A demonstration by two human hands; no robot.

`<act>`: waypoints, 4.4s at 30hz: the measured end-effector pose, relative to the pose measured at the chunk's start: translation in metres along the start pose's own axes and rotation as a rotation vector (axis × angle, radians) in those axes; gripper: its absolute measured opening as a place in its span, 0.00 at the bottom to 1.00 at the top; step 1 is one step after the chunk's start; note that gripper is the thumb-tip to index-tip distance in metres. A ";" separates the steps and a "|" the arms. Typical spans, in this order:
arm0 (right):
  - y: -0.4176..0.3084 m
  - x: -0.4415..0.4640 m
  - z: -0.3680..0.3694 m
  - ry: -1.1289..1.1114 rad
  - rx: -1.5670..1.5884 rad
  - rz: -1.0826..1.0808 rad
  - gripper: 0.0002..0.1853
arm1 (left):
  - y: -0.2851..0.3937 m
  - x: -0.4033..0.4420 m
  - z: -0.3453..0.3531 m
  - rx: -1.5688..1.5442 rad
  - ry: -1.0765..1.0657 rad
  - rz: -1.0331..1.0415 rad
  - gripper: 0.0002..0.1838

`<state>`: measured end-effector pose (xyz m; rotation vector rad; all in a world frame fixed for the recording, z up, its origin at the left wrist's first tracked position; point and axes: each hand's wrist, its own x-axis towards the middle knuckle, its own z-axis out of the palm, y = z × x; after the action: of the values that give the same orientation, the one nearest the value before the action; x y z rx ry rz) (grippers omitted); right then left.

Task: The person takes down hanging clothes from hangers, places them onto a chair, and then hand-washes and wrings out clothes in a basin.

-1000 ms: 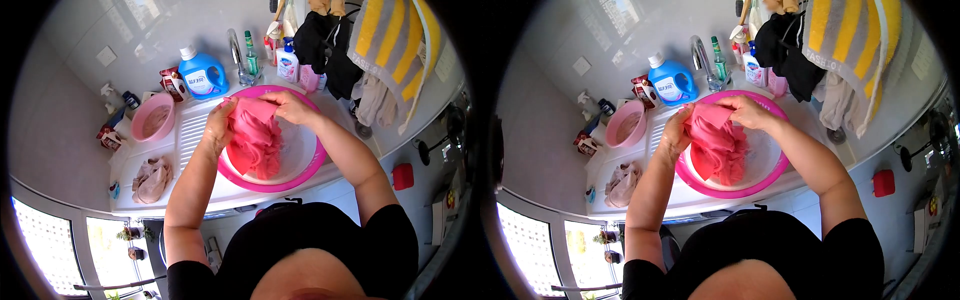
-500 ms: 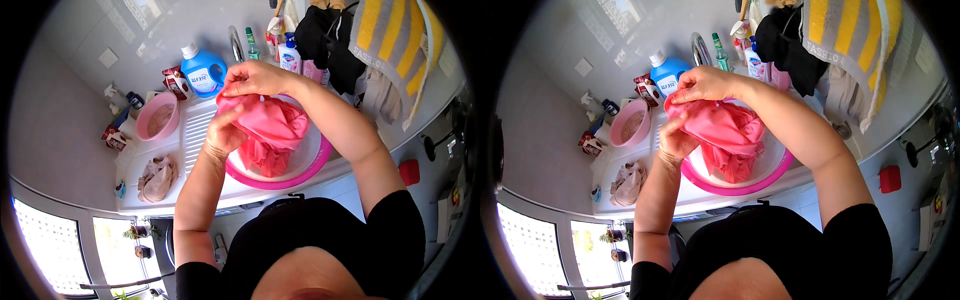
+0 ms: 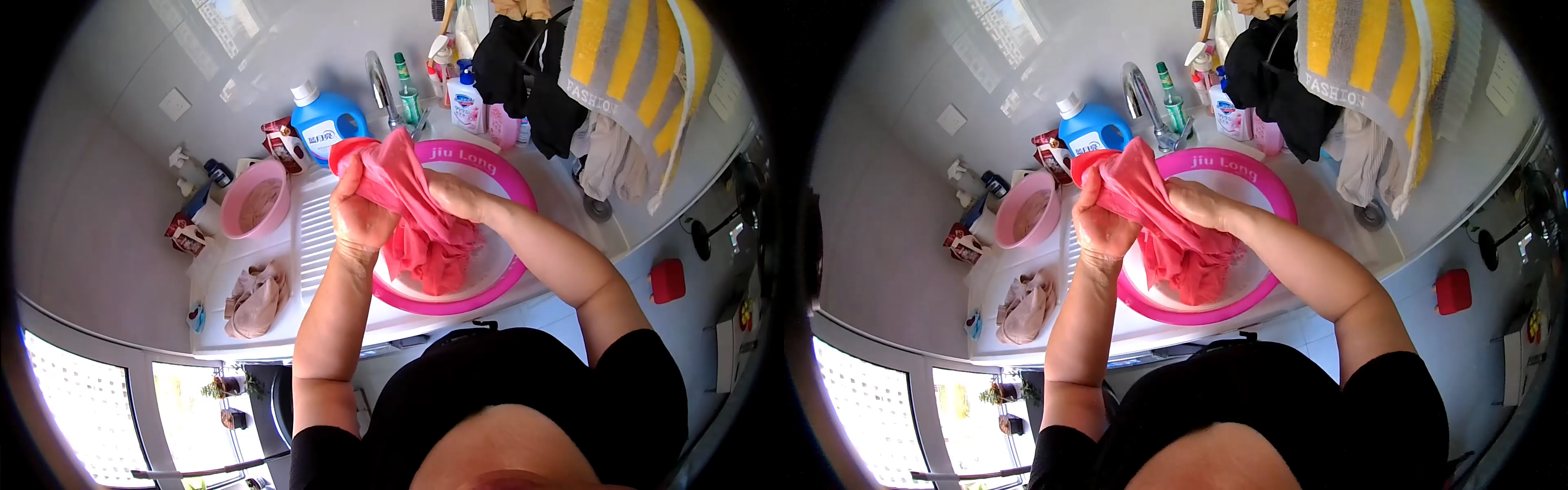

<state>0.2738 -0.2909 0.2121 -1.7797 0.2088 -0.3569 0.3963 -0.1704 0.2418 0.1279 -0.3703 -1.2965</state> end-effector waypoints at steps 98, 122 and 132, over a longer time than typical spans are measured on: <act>0.016 0.017 0.023 0.567 -0.451 -0.409 0.17 | -0.088 0.022 -0.051 0.311 0.722 0.063 0.14; 0.015 -0.068 -0.084 0.356 0.200 0.327 0.17 | -0.036 0.030 0.037 0.170 0.419 0.065 0.17; 0.005 -0.055 -0.025 -0.194 -0.654 0.170 0.37 | -0.035 0.032 0.080 0.081 0.240 0.101 0.18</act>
<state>0.2140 -0.2968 0.2051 -2.4034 0.3646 0.0209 0.3448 -0.2019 0.3121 0.3267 -0.2208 -1.1514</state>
